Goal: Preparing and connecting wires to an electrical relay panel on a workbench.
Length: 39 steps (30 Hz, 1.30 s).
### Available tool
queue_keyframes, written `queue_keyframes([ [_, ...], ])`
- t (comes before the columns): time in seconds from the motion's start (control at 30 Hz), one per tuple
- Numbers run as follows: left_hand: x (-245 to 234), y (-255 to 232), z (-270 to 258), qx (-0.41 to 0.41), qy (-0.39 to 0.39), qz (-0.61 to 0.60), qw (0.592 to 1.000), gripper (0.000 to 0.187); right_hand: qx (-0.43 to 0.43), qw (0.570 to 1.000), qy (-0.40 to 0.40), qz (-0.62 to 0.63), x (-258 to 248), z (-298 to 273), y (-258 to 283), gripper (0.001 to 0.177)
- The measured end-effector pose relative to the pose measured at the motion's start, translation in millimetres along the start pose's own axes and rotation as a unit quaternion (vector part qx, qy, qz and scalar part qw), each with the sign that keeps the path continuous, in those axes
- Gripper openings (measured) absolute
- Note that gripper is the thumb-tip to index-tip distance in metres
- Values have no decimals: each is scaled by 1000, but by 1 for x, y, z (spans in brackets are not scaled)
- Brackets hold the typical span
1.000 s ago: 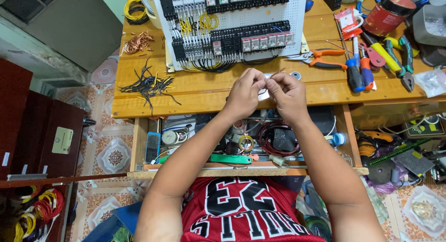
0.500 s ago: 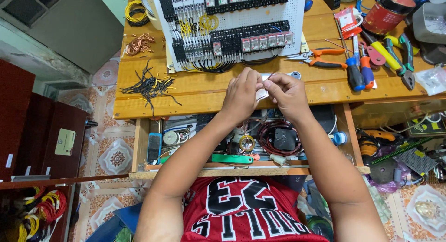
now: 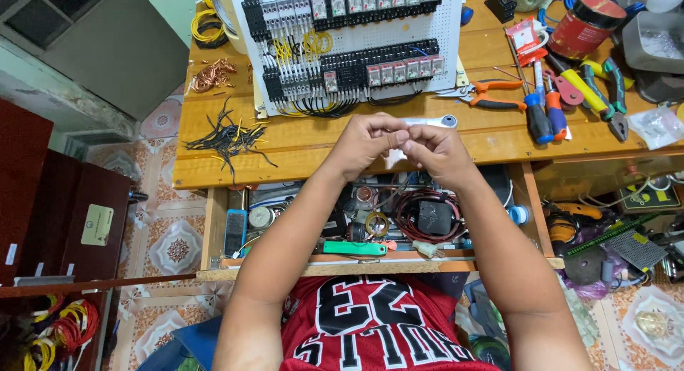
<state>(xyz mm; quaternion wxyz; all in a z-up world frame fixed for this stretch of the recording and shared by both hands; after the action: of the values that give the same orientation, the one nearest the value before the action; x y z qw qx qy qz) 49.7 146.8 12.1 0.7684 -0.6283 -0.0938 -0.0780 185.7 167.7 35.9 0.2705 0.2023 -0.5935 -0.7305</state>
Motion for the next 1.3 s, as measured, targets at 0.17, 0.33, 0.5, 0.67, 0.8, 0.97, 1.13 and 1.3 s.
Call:
queue_keyframes([
  [0.17,-5,8,-9,-44,-20,-12,999,23,23,999,17,13,6,-2,-11,8],
  [0.33,-25,5,-9,18,-75,138,987,16,25,998,10,-55,2,2,-28,7],
  [0.5,-27,-13,-21,103,-93,421,897,7,-58,944,16,-323,3,5,-25,9],
  [0.67,-13,-36,-30,41,-33,538,842,6,-45,919,42,-390,9,-1,-41,14],
  [0.8,-2,-48,-31,-8,21,630,776,10,-89,871,42,-481,18,-6,-39,18],
  [0.97,-25,-28,-24,-53,2,451,891,7,-149,862,-48,-483,11,-8,-40,12],
  [1.13,-39,-2,-27,-137,-15,304,943,4,-145,866,-45,-476,24,-10,-21,46],
  [1.3,-42,-2,-30,-183,68,378,905,5,-213,832,53,-510,53,-16,-1,34],
])
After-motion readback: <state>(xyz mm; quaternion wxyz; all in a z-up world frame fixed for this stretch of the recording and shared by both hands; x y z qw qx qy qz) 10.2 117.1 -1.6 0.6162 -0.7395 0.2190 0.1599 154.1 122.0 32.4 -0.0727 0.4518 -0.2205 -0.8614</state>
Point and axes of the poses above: each hand's wrist, its own z-axis towards the middle knuckle, its own x-axis out of the palm, y = z × x, the point moved 8 cm from there along z, towards the middle knuckle
